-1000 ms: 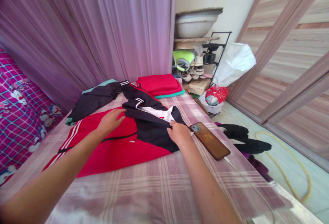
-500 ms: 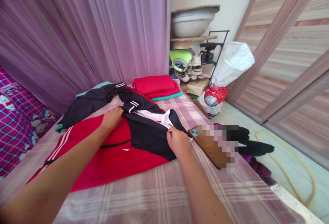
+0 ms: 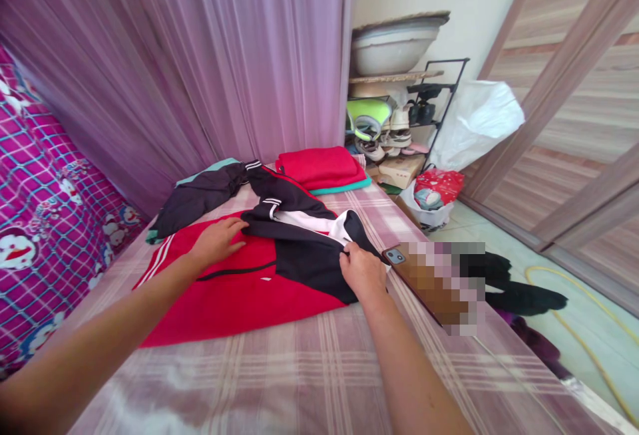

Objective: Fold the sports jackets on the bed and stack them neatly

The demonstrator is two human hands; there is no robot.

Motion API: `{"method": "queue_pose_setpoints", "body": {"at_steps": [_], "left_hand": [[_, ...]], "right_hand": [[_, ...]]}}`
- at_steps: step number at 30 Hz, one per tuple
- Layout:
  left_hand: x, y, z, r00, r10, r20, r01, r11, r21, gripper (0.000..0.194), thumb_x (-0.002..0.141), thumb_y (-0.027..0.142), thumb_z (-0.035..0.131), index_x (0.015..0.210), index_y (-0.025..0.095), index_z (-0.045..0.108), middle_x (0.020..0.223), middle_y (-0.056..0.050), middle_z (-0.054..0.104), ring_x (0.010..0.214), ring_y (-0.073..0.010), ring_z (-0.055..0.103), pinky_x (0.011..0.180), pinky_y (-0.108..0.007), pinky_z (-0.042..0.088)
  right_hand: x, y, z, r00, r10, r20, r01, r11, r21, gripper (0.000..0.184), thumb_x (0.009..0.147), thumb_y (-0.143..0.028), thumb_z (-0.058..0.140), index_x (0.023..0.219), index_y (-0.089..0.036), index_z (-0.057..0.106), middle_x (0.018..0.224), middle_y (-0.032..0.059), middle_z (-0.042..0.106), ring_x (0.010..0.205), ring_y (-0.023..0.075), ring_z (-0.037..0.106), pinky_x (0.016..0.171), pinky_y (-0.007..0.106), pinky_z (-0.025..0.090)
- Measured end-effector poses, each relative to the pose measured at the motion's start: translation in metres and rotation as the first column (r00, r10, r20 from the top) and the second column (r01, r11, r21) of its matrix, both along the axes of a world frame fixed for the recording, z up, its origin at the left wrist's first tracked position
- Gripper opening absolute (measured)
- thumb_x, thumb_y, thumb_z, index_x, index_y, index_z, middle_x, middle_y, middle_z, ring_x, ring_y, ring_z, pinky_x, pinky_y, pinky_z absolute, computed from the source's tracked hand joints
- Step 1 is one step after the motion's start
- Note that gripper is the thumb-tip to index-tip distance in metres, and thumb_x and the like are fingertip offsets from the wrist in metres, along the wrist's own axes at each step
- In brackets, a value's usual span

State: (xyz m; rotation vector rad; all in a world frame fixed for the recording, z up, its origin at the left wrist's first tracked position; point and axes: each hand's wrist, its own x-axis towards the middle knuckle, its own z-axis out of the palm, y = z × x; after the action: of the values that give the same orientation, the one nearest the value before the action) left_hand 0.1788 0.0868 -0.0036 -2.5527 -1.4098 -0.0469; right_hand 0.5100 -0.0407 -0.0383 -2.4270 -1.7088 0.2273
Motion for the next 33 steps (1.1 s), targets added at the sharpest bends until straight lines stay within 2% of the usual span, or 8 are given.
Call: {"method": "queue_pose_setpoints", "body": {"at_steps": [3, 6, 11, 16, 19, 22, 27, 33], "left_hand": [[0.027, 0.001, -0.021, 0.989, 0.141, 0.047, -0.144, 0.988, 0.055, 0.044, 0.087, 0.029, 0.055, 0.129, 0.019, 0.054, 0.133, -0.015, 0.057, 0.117, -0.0295, 0.058, 0.094, -0.042, 0.05], [0.038, 0.014, -0.019, 0.966, 0.237, 0.105, -0.244, 0.968, 0.058, 0.036, 0.089, 0.017, 0.043, 0.122, 0.02, 0.059, 0.124, -0.014, 0.061, 0.11, -0.0283, 0.061, 0.089, -0.041, 0.051], [0.021, 0.03, 0.014, 0.947, 0.167, 0.274, -0.206, 0.971, 0.12, 0.036, 0.087, 0.013, 0.039, 0.112, 0.021, 0.063, 0.126, -0.011, 0.063, 0.116, -0.0259, 0.059, 0.1, -0.04, 0.047], [0.006, 0.019, 0.055, 0.897, 0.065, 0.438, -0.144, 0.978, 0.149, 0.039, 0.087, 0.015, 0.037, 0.117, 0.022, 0.06, 0.124, -0.005, 0.066, 0.116, -0.0195, 0.059, 0.1, -0.033, 0.046], [0.004, 0.004, 0.075, 0.938, 0.09, 0.335, -0.146, 0.978, 0.146, 0.037, 0.094, 0.023, 0.034, 0.12, 0.025, 0.059, 0.115, -0.004, 0.068, 0.106, -0.0194, 0.064, 0.09, -0.03, 0.049], [0.001, -0.005, 0.085, 0.977, 0.14, 0.161, -0.164, 0.975, 0.15, 0.034, 0.096, 0.032, 0.036, 0.121, 0.026, 0.059, 0.12, -0.004, 0.067, 0.105, -0.0212, 0.064, 0.081, -0.029, 0.05], [-0.015, -0.014, 0.068, 0.988, 0.154, -0.004, -0.154, 0.988, 0.035, 0.032, 0.096, 0.038, 0.04, 0.115, 0.027, 0.063, 0.118, -0.004, 0.069, 0.103, -0.0211, 0.065, 0.081, -0.029, 0.048], [-0.043, -0.043, 0.038, 0.995, 0.09, 0.049, -0.073, 0.958, -0.279, 0.031, 0.089, 0.046, 0.051, 0.104, 0.027, 0.07, 0.096, -0.001, 0.074, 0.09, -0.0188, 0.067, 0.077, -0.026, 0.047]], "right_hand": [[0.001, 0.0, -0.002, 1.0, 0.011, 0.01, -0.012, 1.0, 0.01, 0.031, 0.095, -0.036, 0.045, 0.117, -0.025, 0.065, 0.099, 0.0075, 0.076, 0.093, 0.025, 0.07, 0.075, 0.032, 0.047], [0.001, 0.0, -0.002, 1.0, 0.014, 0.016, -0.014, 1.0, 0.012, 0.03, 0.096, -0.036, 0.044, 0.115, -0.026, 0.065, 0.097, 0.0071, 0.076, 0.091, 0.0246, 0.07, 0.073, 0.032, 0.046], [0.001, 0.0, 0.0, 1.0, 0.009, 0.022, -0.009, 1.0, 0.005, 0.029, 0.096, -0.035, 0.043, 0.112, -0.026, 0.066, 0.096, 0.007, 0.076, 0.091, 0.0238, 0.071, 0.071, 0.03, 0.045], [-0.001, -0.001, 0.003, 1.0, -0.004, 0.028, 0.004, 1.0, -0.001, 0.03, 0.096, -0.038, 0.043, 0.113, -0.026, 0.065, 0.095, 0.0085, 0.076, 0.09, 0.0245, 0.071, 0.07, 0.03, 0.045], [-0.001, -0.002, 0.002, 0.999, 0.01, 0.047, -0.01, 1.0, -0.008, 0.032, 0.096, -0.039, 0.042, 0.114, -0.025, 0.065, 0.096, 0.0095, 0.075, 0.091, 0.0262, 0.071, 0.071, 0.032, 0.046], [0.0, -0.001, 0.0, 0.998, 0.018, 0.059, -0.017, 1.0, -0.022, 0.034, 0.096, -0.039, 0.04, 0.115, -0.025, 0.065, 0.097, 0.0098, 0.075, 0.091, 0.0263, 0.071, 0.073, 0.033, 0.047], [0.002, 0.0, -0.001, 0.997, 0.033, 0.066, -0.031, 0.999, -0.027, 0.034, 0.096, -0.039, 0.04, 0.114, -0.025, 0.066, 0.097, 0.0098, 0.075, 0.089, 0.0256, 0.071, 0.071, 0.032, 0.046], [0.003, -0.001, -0.002, 0.995, 0.045, 0.091, -0.042, 0.998, -0.038, 0.034, 0.096, -0.04, 0.04, 0.108, -0.025, 0.068, 0.094, 0.0097, 0.076, 0.086, 0.0259, 0.071, 0.066, 0.031, 0.044]]}}
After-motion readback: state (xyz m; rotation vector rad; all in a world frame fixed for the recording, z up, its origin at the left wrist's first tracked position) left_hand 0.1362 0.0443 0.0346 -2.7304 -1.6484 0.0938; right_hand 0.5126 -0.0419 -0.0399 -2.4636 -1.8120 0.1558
